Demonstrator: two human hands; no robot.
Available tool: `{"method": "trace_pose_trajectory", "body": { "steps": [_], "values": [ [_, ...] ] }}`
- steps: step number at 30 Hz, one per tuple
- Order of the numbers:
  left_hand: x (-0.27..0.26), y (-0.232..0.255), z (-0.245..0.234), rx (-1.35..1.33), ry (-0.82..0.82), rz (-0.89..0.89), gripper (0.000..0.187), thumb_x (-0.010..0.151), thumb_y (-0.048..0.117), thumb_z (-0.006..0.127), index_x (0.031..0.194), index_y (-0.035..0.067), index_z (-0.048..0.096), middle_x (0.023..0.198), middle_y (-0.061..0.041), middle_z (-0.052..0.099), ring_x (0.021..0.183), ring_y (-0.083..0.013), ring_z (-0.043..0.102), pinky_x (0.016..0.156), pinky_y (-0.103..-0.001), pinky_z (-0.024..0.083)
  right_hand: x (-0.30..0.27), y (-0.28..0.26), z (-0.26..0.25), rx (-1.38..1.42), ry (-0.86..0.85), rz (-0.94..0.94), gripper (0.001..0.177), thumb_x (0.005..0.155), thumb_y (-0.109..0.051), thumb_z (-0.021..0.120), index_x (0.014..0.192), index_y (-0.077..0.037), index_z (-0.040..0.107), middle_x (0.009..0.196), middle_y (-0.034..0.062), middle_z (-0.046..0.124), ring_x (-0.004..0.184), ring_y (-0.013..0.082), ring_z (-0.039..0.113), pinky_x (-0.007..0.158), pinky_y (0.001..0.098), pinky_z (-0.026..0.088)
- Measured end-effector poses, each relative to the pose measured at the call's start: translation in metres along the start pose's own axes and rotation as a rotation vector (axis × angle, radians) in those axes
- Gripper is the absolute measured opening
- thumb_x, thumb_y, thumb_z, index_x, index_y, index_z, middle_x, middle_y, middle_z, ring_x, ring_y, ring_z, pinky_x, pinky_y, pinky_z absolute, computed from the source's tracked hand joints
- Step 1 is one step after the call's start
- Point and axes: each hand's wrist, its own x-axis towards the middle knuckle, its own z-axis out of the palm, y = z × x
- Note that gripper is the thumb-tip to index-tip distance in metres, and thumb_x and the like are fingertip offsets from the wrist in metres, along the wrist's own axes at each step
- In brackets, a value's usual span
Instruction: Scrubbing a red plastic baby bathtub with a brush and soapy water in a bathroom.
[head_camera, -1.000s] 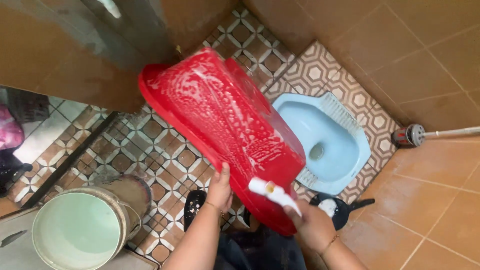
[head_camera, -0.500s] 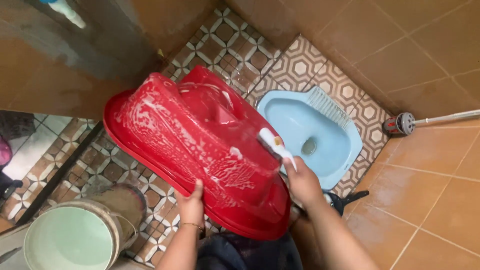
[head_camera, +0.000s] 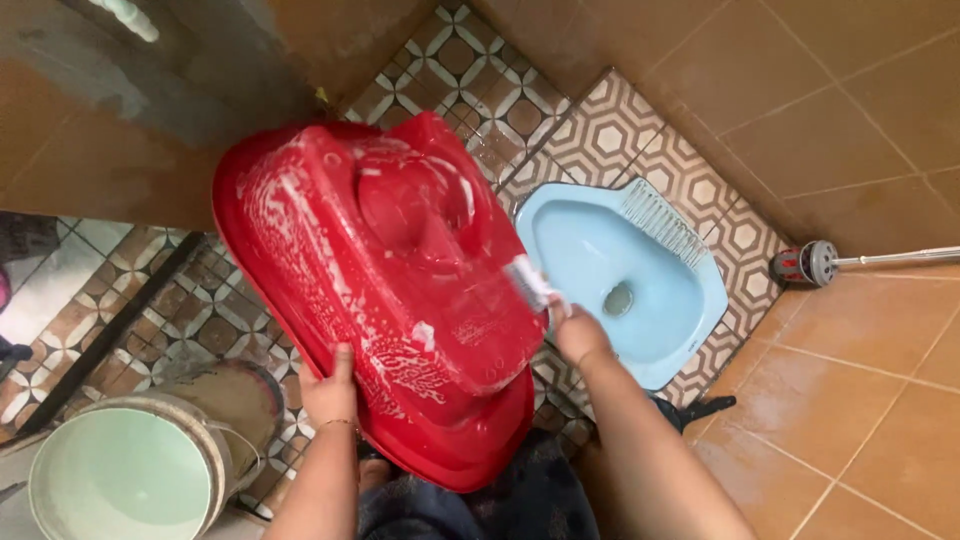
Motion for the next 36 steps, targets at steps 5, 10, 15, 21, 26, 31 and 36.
{"method": "trace_pose_trajectory", "body": {
  "steps": [5,10,15,21,26,31,36],
  "values": [
    [-0.008,0.037,0.006,-0.169,-0.107,0.034,0.073,0.07,0.039,0.092,0.126,0.004,0.061,0.115,-0.009,0.073,0.1,-0.02,0.069,0.09,-0.035,0.055,0.001,-0.026,0.042,0.084,0.05,-0.216,0.063,0.105,-0.049,0.03,0.108,-0.001,0.07,0.094,0.0251,0.073,0.089,0.0389,0.07,0.08,0.048,0.054],
    [0.001,0.024,0.001,-0.138,-0.117,0.001,0.078,0.069,0.043,0.093,0.126,0.003,0.058,0.116,-0.01,0.073,0.102,-0.0207,0.07,0.093,-0.034,0.054,-0.069,-0.1,0.038,0.14,-0.078,-0.452,0.058,0.095,-0.053,0.042,0.114,-0.006,0.07,0.096,0.0217,0.075,0.092,0.0357,0.073,0.083,0.0449,0.054],
    [-0.004,0.022,0.006,-0.033,-0.092,-0.111,0.081,0.069,0.047,0.093,0.127,0.001,0.059,0.117,-0.012,0.074,0.104,-0.0233,0.071,0.096,-0.035,0.054,0.035,-0.011,0.019,0.1,0.212,-0.138,0.067,0.102,-0.058,0.033,0.113,-0.004,0.072,0.101,0.0232,0.073,0.097,0.0408,0.069,0.088,0.0489,0.052],
    [-0.013,0.06,0.012,-0.114,-0.094,-0.105,0.086,0.063,0.047,0.093,0.128,0.003,0.058,0.117,-0.011,0.073,0.104,-0.0227,0.07,0.095,-0.034,0.053,-0.088,-0.082,0.042,0.22,0.038,-0.22,0.053,0.098,-0.052,0.051,0.102,-0.004,0.071,0.086,0.0241,0.075,0.084,0.0389,0.072,0.078,0.0474,0.055],
    [-0.006,0.06,0.011,-0.095,-0.087,-0.146,0.083,0.066,0.049,0.093,0.126,0.003,0.058,0.117,-0.01,0.073,0.104,-0.0227,0.07,0.094,-0.035,0.054,-0.088,-0.079,0.017,0.013,0.034,-0.14,0.05,0.1,-0.052,0.046,0.107,-0.009,0.071,0.085,0.0186,0.071,0.08,0.0321,0.069,0.074,0.0453,0.053],
    [-0.021,0.077,0.016,-0.086,-0.088,-0.144,0.08,0.066,0.048,0.093,0.123,0.003,0.059,0.113,-0.01,0.074,0.1,-0.0223,0.071,0.092,-0.035,0.054,-0.024,-0.02,0.011,0.029,0.263,-0.066,0.055,0.107,-0.052,0.045,0.107,-0.003,0.071,0.092,0.0186,0.071,0.086,0.031,0.066,0.08,0.0421,0.049],
    [-0.034,0.094,0.021,-0.154,-0.113,-0.011,0.074,0.065,0.047,0.093,0.117,0.002,0.067,0.109,-0.01,0.077,0.096,-0.021,0.073,0.09,-0.034,0.056,-0.145,-0.093,0.042,0.069,0.283,-0.37,0.044,0.098,-0.048,0.054,0.096,-0.007,0.069,0.077,0.019,0.072,0.073,0.0357,0.072,0.067,0.0467,0.055]
  ]
}}
